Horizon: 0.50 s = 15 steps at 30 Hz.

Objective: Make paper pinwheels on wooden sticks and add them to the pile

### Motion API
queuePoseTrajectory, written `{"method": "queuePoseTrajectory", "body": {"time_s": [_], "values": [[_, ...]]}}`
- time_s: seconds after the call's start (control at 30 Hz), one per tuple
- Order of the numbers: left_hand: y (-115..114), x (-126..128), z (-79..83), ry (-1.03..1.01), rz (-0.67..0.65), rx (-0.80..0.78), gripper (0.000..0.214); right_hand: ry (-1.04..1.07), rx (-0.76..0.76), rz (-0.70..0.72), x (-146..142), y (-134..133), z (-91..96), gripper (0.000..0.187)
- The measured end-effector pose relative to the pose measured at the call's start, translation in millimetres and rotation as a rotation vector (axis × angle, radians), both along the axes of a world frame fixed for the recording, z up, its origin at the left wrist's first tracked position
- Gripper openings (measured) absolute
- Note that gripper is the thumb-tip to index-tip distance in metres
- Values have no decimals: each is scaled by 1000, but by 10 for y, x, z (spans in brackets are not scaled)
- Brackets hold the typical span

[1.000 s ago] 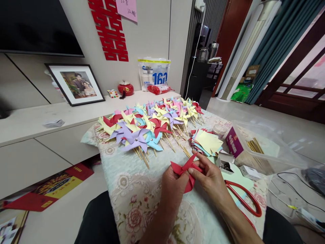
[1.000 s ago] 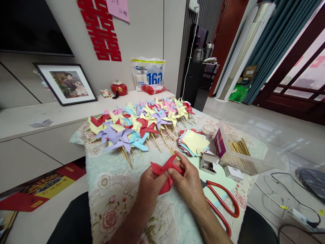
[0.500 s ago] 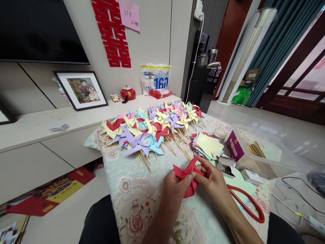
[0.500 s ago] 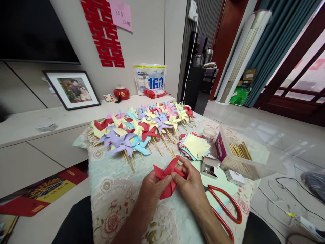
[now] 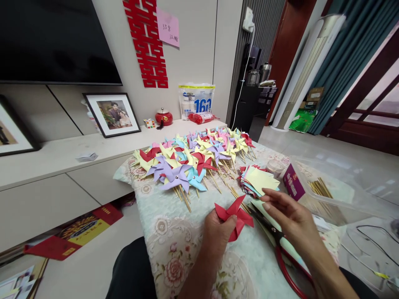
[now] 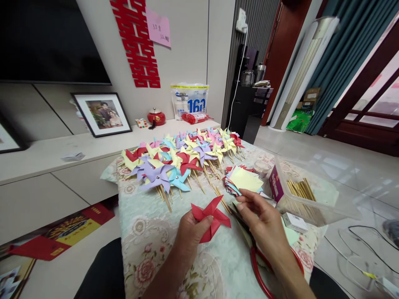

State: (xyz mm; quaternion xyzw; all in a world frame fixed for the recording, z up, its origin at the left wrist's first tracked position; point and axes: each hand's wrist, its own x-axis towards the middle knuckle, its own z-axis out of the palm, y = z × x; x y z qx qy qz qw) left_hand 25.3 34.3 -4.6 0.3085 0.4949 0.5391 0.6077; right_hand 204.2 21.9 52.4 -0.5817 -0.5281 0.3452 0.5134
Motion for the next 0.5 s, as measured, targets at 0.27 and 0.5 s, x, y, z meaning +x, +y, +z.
{"method": "queuePoseTrajectory", "body": {"time_s": [0.27, 0.5], "values": [[-20, 12, -25, 66, -5, -3, 17, -462, 47, -345, 721, -10, 546, 47], [-5, 36, -56, 51, -18, 22, 16, -996, -217, -357, 1654, 522, 882, 33]]}}
